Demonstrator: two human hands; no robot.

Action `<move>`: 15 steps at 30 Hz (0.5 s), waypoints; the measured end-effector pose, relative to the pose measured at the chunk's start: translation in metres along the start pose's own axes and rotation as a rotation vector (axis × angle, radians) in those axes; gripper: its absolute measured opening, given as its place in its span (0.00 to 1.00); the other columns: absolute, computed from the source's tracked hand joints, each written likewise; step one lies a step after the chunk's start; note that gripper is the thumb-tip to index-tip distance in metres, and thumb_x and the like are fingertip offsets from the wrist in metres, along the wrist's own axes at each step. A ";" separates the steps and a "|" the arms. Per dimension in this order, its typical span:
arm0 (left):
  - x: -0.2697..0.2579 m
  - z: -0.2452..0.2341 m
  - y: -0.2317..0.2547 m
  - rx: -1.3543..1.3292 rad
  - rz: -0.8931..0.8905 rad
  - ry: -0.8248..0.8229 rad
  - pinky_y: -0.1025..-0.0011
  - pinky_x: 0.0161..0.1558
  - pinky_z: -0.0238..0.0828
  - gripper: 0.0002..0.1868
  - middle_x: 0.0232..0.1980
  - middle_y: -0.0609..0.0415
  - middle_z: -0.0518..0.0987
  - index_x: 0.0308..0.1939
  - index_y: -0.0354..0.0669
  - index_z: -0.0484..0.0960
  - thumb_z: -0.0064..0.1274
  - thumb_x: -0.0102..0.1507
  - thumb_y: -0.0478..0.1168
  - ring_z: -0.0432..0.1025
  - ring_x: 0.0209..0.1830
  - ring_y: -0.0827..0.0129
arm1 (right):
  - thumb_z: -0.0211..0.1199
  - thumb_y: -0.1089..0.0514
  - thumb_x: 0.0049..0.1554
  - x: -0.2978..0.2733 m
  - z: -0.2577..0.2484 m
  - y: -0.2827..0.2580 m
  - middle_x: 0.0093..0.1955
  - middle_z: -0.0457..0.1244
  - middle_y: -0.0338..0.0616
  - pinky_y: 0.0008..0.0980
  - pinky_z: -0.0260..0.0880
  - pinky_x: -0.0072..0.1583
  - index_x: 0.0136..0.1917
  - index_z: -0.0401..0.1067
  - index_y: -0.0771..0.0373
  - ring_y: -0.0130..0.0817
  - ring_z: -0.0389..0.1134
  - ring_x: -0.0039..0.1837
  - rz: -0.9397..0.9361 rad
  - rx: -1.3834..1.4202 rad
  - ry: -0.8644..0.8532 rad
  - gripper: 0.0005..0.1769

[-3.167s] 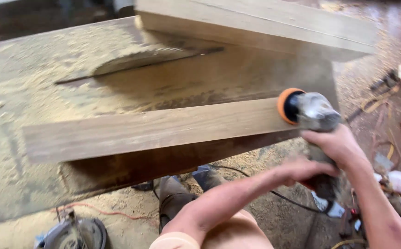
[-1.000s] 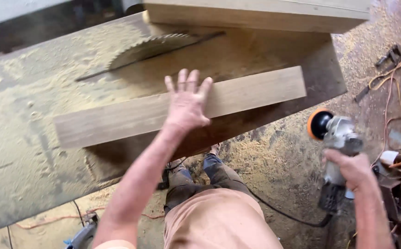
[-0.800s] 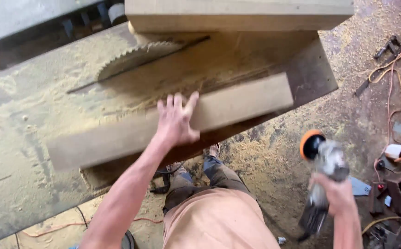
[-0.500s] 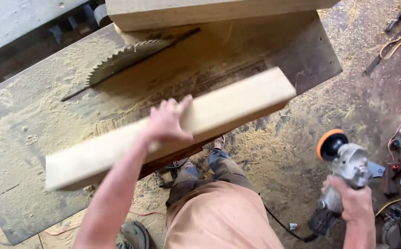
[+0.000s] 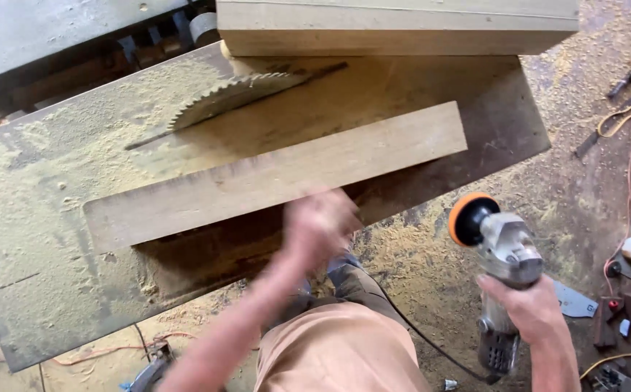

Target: The person uses an angle grinder with a sanding disc to sand a rectangular wooden plank on a workbench. The person moves the tool back and forth along the plank's surface, generating sawdust, and briefly flips the plank to continue sanding.

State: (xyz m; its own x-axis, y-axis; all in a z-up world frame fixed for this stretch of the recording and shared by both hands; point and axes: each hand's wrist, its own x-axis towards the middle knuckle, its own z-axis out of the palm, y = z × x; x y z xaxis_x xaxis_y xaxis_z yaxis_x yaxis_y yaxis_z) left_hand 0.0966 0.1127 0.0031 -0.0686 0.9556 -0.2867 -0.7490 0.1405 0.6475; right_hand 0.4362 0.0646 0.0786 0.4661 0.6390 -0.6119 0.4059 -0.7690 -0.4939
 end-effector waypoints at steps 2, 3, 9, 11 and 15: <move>-0.047 0.015 -0.050 1.393 -0.233 -0.470 0.60 0.58 0.66 0.28 0.59 0.51 0.80 0.56 0.53 0.83 0.64 0.56 0.58 0.71 0.59 0.59 | 0.75 0.62 0.44 0.002 0.015 -0.034 0.41 0.70 0.52 0.41 0.66 0.44 0.49 0.82 0.70 0.41 0.67 0.42 -0.038 -0.133 -0.033 0.18; -0.047 0.032 -0.055 1.388 -0.238 -0.451 0.60 0.58 0.66 0.28 0.59 0.51 0.80 0.56 0.53 0.83 0.64 0.56 0.58 0.71 0.59 0.59 | 0.75 0.62 0.44 -0.001 0.024 -0.058 0.41 0.70 0.52 0.41 0.66 0.44 0.49 0.82 0.70 0.41 0.67 0.42 -0.044 -0.146 -0.045 0.18; -0.013 0.075 -0.090 0.360 -0.619 -0.480 0.66 0.50 0.73 0.38 0.54 0.46 0.78 0.59 0.36 0.77 0.60 0.50 0.56 0.72 0.51 0.62 | 0.71 0.55 0.44 -0.008 0.092 -0.171 0.31 0.65 0.46 0.39 0.62 0.39 0.32 0.78 0.68 0.34 0.62 0.37 -0.254 -0.520 -0.235 0.13; -0.001 0.061 -0.113 0.009 -0.634 -0.351 0.64 0.52 0.77 0.25 0.48 0.50 0.83 0.51 0.38 0.83 0.68 0.53 0.44 0.78 0.50 0.64 | 0.70 0.53 0.46 -0.012 0.112 -0.189 0.31 0.58 0.40 0.38 0.60 0.42 0.29 0.69 0.64 0.33 0.55 0.38 -0.325 -0.583 -0.283 0.15; 0.001 0.045 -0.075 -0.007 -0.610 -0.249 0.57 0.52 0.79 0.23 0.46 0.51 0.83 0.51 0.40 0.82 0.64 0.54 0.42 0.78 0.49 0.64 | 0.70 0.52 0.44 -0.024 0.152 -0.210 0.30 0.59 0.41 0.39 0.59 0.41 0.29 0.70 0.64 0.34 0.55 0.36 -0.381 -0.670 -0.290 0.15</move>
State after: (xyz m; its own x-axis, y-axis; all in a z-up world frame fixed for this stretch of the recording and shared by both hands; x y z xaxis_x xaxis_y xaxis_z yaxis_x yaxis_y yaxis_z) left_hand 0.1826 0.1151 -0.0139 0.5234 0.7365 -0.4286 -0.6096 0.6751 0.4155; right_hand 0.2201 0.2086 0.1028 0.0169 0.7531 -0.6576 0.9211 -0.2676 -0.2827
